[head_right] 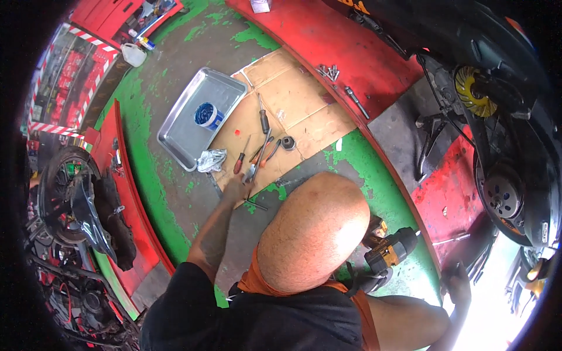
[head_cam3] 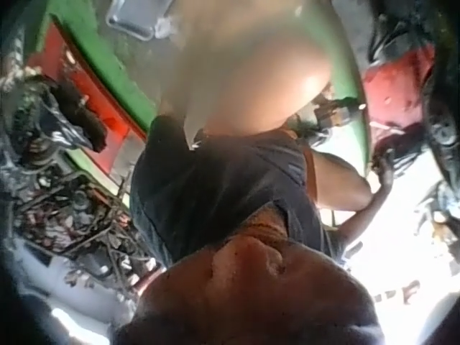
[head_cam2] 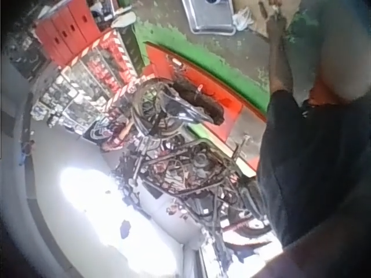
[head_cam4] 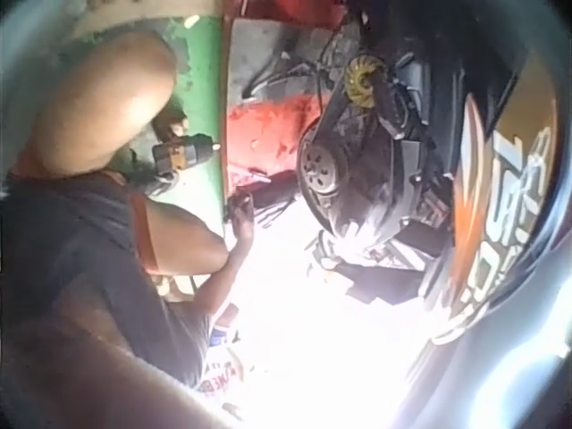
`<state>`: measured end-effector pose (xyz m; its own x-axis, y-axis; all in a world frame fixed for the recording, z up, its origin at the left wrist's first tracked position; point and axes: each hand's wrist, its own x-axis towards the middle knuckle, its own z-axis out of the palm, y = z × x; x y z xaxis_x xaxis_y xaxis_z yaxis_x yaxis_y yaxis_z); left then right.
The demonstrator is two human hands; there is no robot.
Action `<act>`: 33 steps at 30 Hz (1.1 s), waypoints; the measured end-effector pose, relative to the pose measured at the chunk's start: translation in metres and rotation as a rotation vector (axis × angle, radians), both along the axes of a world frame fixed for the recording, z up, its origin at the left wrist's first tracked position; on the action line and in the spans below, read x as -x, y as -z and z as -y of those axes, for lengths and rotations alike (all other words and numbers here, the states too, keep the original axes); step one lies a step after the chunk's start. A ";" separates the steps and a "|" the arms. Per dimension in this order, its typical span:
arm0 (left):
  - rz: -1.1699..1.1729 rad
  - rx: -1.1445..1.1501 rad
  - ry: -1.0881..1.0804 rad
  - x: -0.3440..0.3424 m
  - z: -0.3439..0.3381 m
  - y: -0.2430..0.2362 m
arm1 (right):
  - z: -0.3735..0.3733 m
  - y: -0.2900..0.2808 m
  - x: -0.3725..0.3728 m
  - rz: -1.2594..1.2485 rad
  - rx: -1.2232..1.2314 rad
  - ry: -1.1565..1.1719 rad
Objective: Disassembling the CVT system of a scooter motorcycle using an impact wrench and screwdriver.
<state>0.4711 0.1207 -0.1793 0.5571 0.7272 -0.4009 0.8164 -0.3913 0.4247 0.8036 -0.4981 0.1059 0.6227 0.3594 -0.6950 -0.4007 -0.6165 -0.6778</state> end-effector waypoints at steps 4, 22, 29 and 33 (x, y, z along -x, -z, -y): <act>-0.113 -0.181 -0.007 0.001 0.043 -0.002 | -0.008 0.012 -0.007 -0.052 -0.018 0.037; 0.194 -0.147 0.029 -0.084 0.014 -0.036 | -0.024 -0.004 0.005 -0.115 -0.099 0.014; -0.231 0.370 0.488 -0.204 -0.030 -0.156 | -0.039 -0.030 -0.037 -0.127 -0.130 -0.354; -1.049 0.289 0.729 -0.260 -0.056 -0.215 | -0.103 -0.075 -0.081 -0.203 -0.197 -0.771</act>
